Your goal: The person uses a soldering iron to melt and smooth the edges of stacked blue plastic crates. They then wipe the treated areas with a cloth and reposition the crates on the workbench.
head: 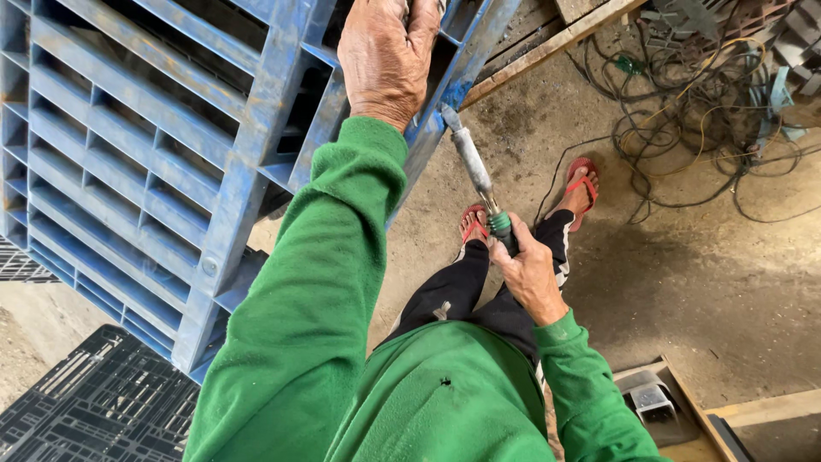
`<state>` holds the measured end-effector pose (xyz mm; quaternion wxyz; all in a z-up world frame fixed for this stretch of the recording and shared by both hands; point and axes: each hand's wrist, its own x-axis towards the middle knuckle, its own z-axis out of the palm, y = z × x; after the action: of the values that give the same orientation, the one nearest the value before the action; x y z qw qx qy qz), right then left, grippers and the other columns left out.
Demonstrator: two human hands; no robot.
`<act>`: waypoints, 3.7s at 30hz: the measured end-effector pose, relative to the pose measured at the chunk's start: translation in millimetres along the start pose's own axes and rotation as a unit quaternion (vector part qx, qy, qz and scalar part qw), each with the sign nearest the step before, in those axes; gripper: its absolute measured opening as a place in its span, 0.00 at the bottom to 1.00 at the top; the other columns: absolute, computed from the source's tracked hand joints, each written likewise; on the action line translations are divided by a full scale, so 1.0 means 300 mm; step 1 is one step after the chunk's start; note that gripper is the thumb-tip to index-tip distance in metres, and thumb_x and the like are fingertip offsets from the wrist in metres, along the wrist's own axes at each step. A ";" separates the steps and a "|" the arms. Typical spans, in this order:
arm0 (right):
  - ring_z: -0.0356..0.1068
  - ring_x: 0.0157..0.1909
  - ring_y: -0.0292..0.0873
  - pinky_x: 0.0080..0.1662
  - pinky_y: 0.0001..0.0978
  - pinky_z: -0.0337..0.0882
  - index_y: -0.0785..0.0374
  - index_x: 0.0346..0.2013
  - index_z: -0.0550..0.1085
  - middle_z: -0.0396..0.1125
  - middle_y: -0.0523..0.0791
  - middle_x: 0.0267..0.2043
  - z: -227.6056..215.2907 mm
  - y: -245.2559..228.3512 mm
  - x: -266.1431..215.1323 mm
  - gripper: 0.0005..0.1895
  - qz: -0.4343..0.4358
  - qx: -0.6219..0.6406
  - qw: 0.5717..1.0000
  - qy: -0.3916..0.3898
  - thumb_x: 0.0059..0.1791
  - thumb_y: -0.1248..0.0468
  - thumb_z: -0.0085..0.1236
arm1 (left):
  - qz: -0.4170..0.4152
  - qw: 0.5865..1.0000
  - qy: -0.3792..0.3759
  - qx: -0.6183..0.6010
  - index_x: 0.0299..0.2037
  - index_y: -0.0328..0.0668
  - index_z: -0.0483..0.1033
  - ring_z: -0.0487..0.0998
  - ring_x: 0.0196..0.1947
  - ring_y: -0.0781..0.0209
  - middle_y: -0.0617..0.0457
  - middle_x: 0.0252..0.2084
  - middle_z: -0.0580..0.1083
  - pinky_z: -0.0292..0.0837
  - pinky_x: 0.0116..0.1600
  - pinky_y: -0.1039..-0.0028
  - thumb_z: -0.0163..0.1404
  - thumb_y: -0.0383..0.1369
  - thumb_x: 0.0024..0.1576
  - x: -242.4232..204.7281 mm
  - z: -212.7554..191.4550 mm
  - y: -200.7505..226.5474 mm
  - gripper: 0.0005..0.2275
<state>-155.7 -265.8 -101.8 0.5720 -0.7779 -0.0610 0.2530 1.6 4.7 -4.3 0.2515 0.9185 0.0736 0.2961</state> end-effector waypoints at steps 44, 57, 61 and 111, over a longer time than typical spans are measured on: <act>0.62 0.19 0.33 0.22 0.26 0.64 0.65 0.63 0.68 0.63 0.40 0.26 0.337 0.239 -0.099 0.24 0.154 0.353 0.923 0.017 0.53 0.64 0.56 | 0.010 0.999 0.003 -0.051 0.33 0.38 0.77 0.78 0.33 0.47 0.48 0.30 0.77 0.73 0.38 0.63 0.57 0.34 0.62 0.003 -0.005 -0.008 0.09; 0.61 0.24 0.29 0.26 0.23 0.64 0.64 0.65 0.70 0.65 0.38 0.30 0.291 0.232 -0.064 0.24 0.102 0.319 0.942 0.008 0.53 0.65 0.57 | -0.023 0.993 -0.022 -0.115 0.34 0.37 0.78 0.80 0.26 0.57 0.53 0.27 0.78 0.74 0.35 0.70 0.58 0.33 0.62 -0.003 0.001 -0.025 0.08; 0.61 0.22 0.30 0.24 0.23 0.63 0.63 0.64 0.69 0.66 0.38 0.30 0.288 0.223 -0.052 0.24 0.119 0.321 0.939 0.025 0.53 0.64 0.56 | -0.013 0.997 -0.008 -0.081 0.34 0.37 0.77 0.80 0.27 0.53 0.51 0.28 0.78 0.74 0.35 0.67 0.60 0.35 0.60 -0.011 0.008 -0.042 0.09; 0.62 0.20 0.39 0.22 0.32 0.60 0.57 0.56 0.75 0.64 0.43 0.24 -0.536 -0.229 -0.340 0.22 0.331 0.042 0.927 0.171 0.47 0.58 0.56 | -0.040 0.993 0.003 -0.107 0.45 0.43 0.74 0.78 0.41 0.43 0.46 0.40 0.75 0.74 0.45 0.60 0.53 0.33 0.65 0.048 -0.074 0.058 0.05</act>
<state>-156.0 -419.9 29.4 0.4894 -0.7606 0.3095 0.2934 0.3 3.1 27.2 0.3601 0.8817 0.0789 0.2945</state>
